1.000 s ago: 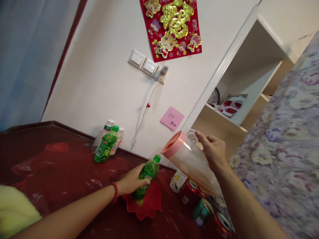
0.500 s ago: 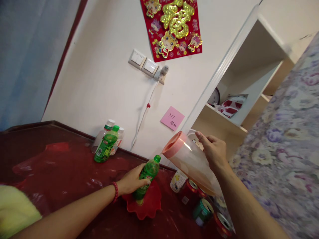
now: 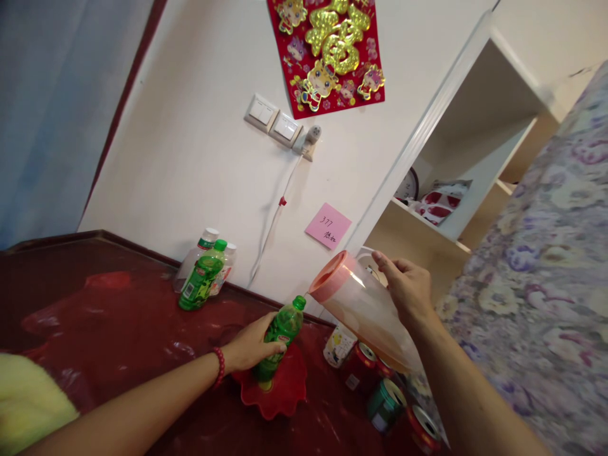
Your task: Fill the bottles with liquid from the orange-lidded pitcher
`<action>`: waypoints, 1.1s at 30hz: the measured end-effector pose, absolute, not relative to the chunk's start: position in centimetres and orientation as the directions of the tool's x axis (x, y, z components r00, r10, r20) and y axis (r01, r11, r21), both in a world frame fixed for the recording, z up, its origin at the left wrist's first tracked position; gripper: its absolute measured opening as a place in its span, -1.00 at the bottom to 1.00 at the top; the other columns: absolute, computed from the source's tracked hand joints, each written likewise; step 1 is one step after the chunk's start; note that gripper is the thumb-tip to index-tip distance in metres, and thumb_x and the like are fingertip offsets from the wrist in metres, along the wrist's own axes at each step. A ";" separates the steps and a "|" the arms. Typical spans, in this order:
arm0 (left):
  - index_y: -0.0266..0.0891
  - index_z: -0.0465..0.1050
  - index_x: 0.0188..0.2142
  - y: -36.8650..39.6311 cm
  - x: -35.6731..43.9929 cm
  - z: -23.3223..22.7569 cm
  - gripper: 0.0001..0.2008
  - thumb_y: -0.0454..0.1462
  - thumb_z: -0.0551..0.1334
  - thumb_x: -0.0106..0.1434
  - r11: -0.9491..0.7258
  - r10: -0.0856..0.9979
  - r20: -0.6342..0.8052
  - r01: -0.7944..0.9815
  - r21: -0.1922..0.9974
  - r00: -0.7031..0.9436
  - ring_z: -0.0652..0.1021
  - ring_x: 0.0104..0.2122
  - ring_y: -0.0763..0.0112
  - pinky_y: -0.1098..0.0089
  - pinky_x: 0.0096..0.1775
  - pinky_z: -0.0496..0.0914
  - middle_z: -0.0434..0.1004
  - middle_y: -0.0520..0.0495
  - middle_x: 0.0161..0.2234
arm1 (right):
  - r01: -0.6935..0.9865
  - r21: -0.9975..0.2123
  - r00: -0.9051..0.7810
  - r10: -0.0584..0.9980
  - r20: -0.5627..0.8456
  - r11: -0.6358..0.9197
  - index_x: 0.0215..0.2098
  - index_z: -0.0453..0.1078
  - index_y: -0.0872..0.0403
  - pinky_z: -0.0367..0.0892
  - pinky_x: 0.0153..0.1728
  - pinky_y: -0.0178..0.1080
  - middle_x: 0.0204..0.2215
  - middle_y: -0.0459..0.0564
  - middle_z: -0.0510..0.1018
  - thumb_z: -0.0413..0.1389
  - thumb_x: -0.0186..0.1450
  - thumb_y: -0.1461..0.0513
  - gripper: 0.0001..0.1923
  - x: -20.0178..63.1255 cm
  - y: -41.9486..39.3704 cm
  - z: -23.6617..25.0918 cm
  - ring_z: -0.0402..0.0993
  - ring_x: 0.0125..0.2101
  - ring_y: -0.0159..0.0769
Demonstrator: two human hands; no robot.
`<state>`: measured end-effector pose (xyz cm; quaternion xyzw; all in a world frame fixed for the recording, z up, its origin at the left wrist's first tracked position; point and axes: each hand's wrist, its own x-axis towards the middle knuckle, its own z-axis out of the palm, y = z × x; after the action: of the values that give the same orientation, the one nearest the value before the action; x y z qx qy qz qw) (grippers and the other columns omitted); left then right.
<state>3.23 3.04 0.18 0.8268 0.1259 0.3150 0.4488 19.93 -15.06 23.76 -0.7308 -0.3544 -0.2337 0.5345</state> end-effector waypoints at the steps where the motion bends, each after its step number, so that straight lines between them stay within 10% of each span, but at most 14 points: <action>1: -0.15 0.37 0.11 3.0 3.2 0.2 -0.43 -0.19 0.33 0.08 -0.564 0.491 0.406 -0.073 0.822 0.771 0.53 0.01 0.11 0.28 0.05 0.37 0.54 -0.11 0.05 | 0.768 -0.615 0.639 0.269 0.720 -0.177 -0.56 0.46 0.11 0.06 -0.65 -0.31 -0.73 -0.15 0.26 0.30 -0.01 -0.24 -0.42 19.9 -15.1 23.8 0.14 -0.64 -0.40; 33: -0.17 0.37 0.11 2.9 3.2 0.4 -0.43 -0.20 0.33 0.07 -0.561 0.495 0.400 -0.068 0.825 0.771 0.53 0.01 0.11 0.28 0.05 0.37 0.53 -0.13 0.05 | 0.758 -0.620 0.652 0.256 0.714 -0.200 -0.55 0.47 0.11 0.03 -0.66 -0.32 -0.75 -0.16 0.25 0.29 -0.03 -0.26 -0.41 19.6 -14.8 23.8 0.12 -0.65 -0.41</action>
<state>3.19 2.91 0.39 0.8263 0.1294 0.3126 0.4503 19.62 -14.85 23.77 -0.7377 -0.3439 -0.2365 0.5306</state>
